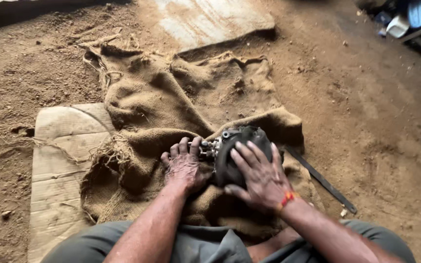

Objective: The person is sitting on the ground and working on a mechanical part, likely a brake caliper. They use a screwdriver to adjust components and a rag to wipe the part. The person also uses a metal bar to apply pressure to the part.

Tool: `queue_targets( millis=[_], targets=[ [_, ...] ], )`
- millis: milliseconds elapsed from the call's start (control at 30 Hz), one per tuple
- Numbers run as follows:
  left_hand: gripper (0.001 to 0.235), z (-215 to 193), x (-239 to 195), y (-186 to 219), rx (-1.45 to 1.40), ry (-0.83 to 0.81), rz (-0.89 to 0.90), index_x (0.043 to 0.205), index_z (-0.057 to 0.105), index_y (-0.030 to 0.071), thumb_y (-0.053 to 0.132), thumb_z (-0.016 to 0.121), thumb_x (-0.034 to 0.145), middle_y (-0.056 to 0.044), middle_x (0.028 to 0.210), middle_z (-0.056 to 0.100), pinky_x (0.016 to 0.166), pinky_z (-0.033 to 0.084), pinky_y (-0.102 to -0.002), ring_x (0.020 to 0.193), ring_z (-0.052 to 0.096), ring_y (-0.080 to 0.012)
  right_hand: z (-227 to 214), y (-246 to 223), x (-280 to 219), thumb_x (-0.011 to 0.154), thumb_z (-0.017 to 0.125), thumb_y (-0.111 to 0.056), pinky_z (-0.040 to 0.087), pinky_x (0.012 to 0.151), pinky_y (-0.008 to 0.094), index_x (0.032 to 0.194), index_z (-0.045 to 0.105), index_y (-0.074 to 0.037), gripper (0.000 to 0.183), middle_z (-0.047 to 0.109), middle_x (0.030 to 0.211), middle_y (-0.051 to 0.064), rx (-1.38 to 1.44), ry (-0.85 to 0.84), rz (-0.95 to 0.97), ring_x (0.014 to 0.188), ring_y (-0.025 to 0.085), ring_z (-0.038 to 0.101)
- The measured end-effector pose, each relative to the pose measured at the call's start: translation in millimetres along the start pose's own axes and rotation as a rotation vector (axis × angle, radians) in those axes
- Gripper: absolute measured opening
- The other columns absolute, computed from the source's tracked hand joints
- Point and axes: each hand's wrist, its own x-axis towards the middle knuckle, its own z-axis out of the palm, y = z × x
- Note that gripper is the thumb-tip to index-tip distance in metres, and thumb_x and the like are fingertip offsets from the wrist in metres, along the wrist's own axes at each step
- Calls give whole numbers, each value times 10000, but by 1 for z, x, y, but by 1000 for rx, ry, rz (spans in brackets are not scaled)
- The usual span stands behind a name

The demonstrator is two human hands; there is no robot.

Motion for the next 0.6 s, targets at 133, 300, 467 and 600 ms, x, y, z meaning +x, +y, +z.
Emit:
queue_targets(
  millis=[133,300,467,600],
  targets=[
    [1148,-9,10,8,-41,52,1,1500,247,314,574,904,595,-98,1579,251,1142,175,-635,1443,232,-354,4,13,40,818,554,-775,139,1161,669,1441,476,-94,926,434,1508,134,23,35,45,1437,314,340],
    [1139,1,6,4,-32,55,-2,1483,272,328,494,943,578,-75,1569,270,1130,194,-625,1432,250,-341,-7,29,42,844,568,-732,163,1171,662,1388,571,-152,795,520,1447,106,84,-2,30,1388,304,438],
    [1148,6,11,2,-30,67,-3,1489,266,341,535,943,582,-67,1564,275,1125,197,-632,1428,258,-330,-12,17,44,785,623,-768,178,1175,649,1303,607,-113,836,550,1377,106,68,68,164,1351,321,467],
    [1175,4,7,2,-12,99,-24,1487,243,298,609,935,590,-94,1558,262,1106,196,-654,1415,253,-352,-7,-2,50,758,643,-774,189,1189,614,1314,586,-93,881,544,1378,133,128,70,257,1337,340,458]
  ],
)
